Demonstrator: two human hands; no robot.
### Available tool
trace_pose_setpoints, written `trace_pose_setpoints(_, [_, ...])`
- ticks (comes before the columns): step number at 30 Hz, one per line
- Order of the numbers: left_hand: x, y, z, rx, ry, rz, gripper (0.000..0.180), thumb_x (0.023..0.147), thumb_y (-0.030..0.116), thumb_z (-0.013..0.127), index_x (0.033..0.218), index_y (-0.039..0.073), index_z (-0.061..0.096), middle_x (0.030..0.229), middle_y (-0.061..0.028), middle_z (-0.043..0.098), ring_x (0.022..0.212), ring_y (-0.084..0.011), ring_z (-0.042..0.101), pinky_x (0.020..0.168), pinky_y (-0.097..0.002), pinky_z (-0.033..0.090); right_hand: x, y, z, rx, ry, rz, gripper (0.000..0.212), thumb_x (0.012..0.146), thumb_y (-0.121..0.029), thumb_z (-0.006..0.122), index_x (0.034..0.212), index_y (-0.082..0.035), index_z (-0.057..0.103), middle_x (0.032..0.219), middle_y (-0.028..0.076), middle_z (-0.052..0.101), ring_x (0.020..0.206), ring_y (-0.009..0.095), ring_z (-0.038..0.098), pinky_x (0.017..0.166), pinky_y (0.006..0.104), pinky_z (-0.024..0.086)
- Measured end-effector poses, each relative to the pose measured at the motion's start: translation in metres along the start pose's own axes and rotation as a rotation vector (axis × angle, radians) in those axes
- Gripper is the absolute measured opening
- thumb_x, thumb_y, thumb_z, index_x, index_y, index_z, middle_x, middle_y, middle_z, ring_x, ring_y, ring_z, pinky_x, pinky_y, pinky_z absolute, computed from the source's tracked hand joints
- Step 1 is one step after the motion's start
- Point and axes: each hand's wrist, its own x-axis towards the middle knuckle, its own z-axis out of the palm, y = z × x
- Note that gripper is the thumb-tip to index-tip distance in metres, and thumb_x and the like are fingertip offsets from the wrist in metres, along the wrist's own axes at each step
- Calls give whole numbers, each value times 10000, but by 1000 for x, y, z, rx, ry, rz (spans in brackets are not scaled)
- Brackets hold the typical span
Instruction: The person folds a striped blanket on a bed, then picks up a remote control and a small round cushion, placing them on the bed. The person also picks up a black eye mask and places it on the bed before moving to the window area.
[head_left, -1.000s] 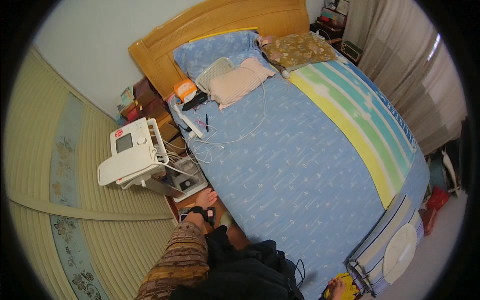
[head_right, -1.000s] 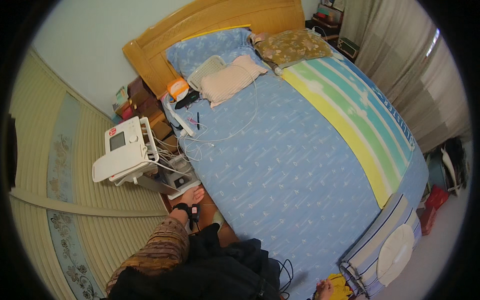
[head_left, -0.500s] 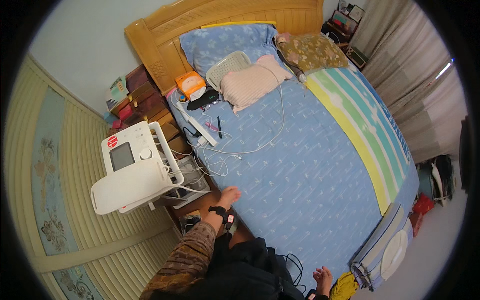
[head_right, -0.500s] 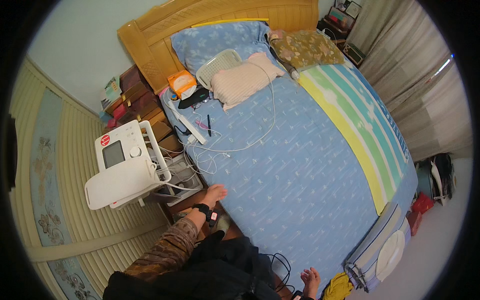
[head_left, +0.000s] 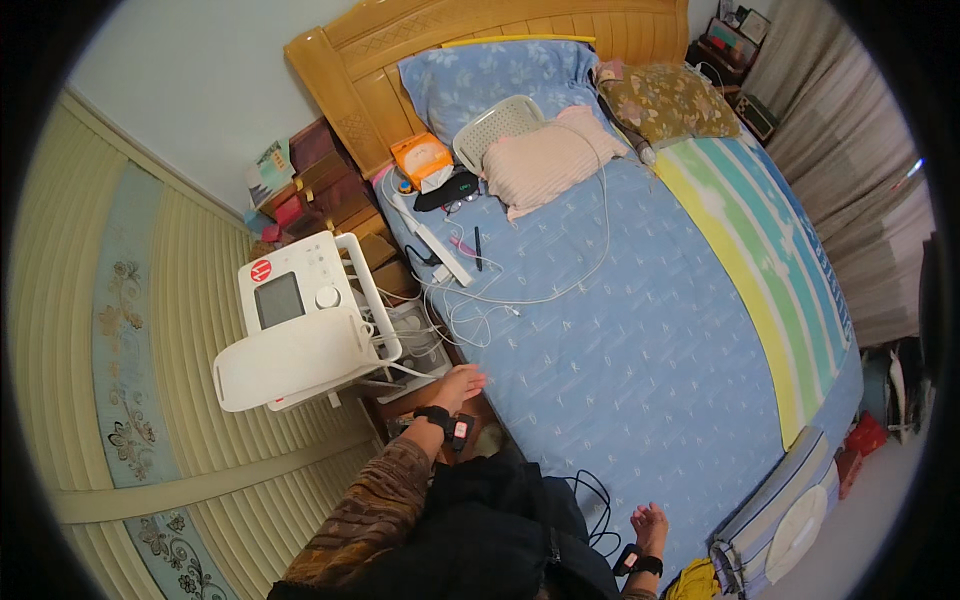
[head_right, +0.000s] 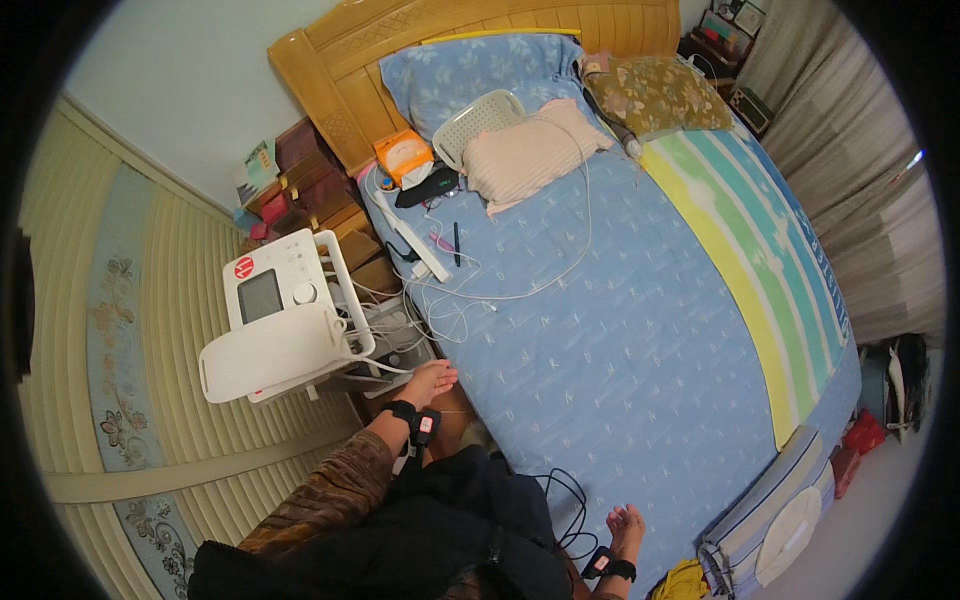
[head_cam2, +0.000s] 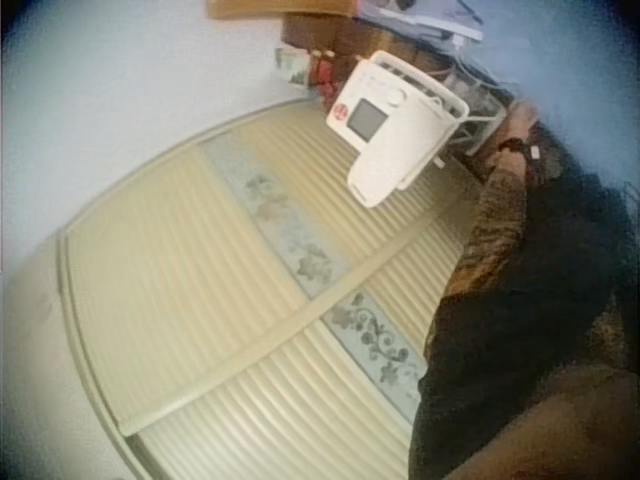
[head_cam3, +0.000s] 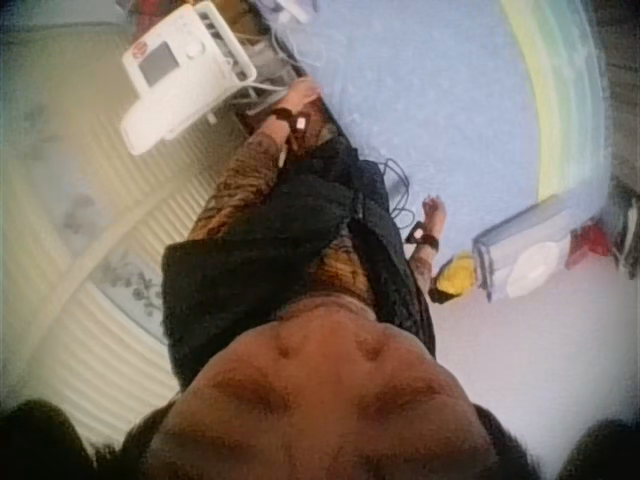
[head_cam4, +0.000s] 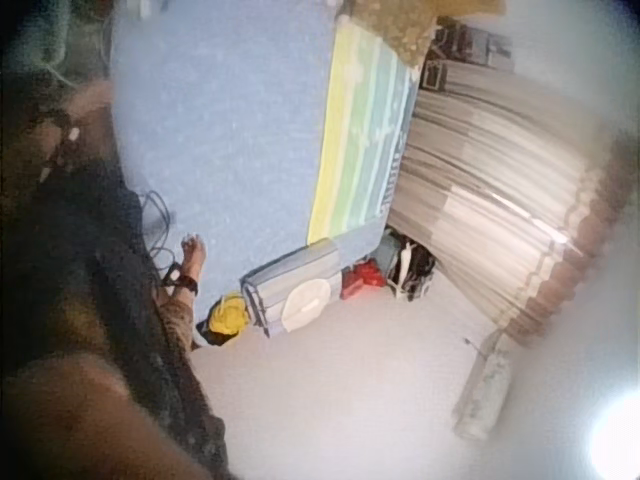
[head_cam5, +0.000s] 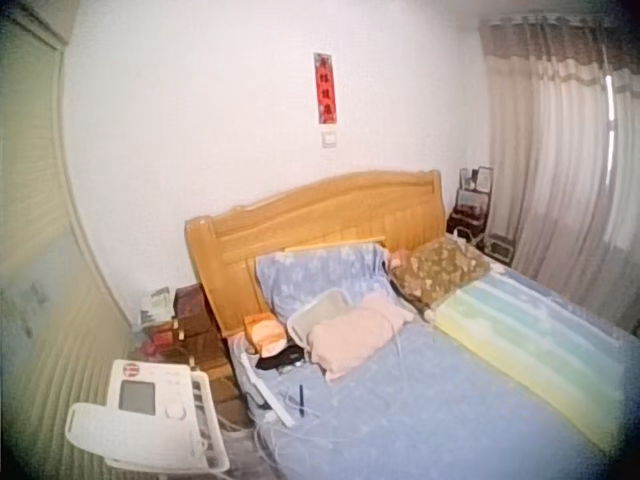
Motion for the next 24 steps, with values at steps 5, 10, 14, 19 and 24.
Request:
trace_pose_setpoints(5, [3, 17, -1, -15, 110, 68, 293, 912, 211, 525, 1178, 88, 540, 1052, -108, 632, 924, -210, 622, 809, -345, 507, 23, -31, 32, -96, -172, -65, 279, 912, -167, 535, 1153, -29, 517, 943, 130, 640, 727, 209, 642, 686, 347, 554])
trace_pose_setpoints(10, [52, 20, -9, 154, 179, 137, 268, 901, 163, 538, 1146, 58, 565, 934, -79, 629, 763, -173, 606, 647, -316, 503, 35, -38, 45, -69, -121, -56, 270, 909, -154, 533, 1146, -26, 518, 945, 134, 638, 727, 209, 639, 688, 347, 554])
trace_pose_setpoints(14, [120, 27, -29, 301, 368, 238, 312, 914, 236, 513, 1136, 31, 591, 937, -92, 612, 767, -255, 561, 708, -368, 465, 19, -35, 37, -128, -61, -56, 296, 890, -196, 574, 1134, -37, 522, 940, 139, 635, 719, 220, 630, 670, 340, 551])
trace_pose_setpoints(19, [206, 71, -37, 210, 547, 365, 330, 898, 281, 529, 1046, -3, 610, 1008, -164, 618, 902, -360, 578, 849, -421, 450, -35, -31, 11, -201, 170, -50, 324, 875, -250, 610, 1129, -65, 531, 898, 149, 630, 722, 254, 624, 636, 366, 544])
trace_pose_setpoints(24, [270, 131, -26, 433, 551, 396, 333, 810, 297, 617, 944, -7, 588, 1049, -219, 609, 1006, -412, 579, 874, -448, 453, -57, -22, 29, -282, 140, 149, 501, 905, -344, 544, 1285, -47, 408, 1123, 151, 576, 1007, 258, 562, 851, 412, 478])
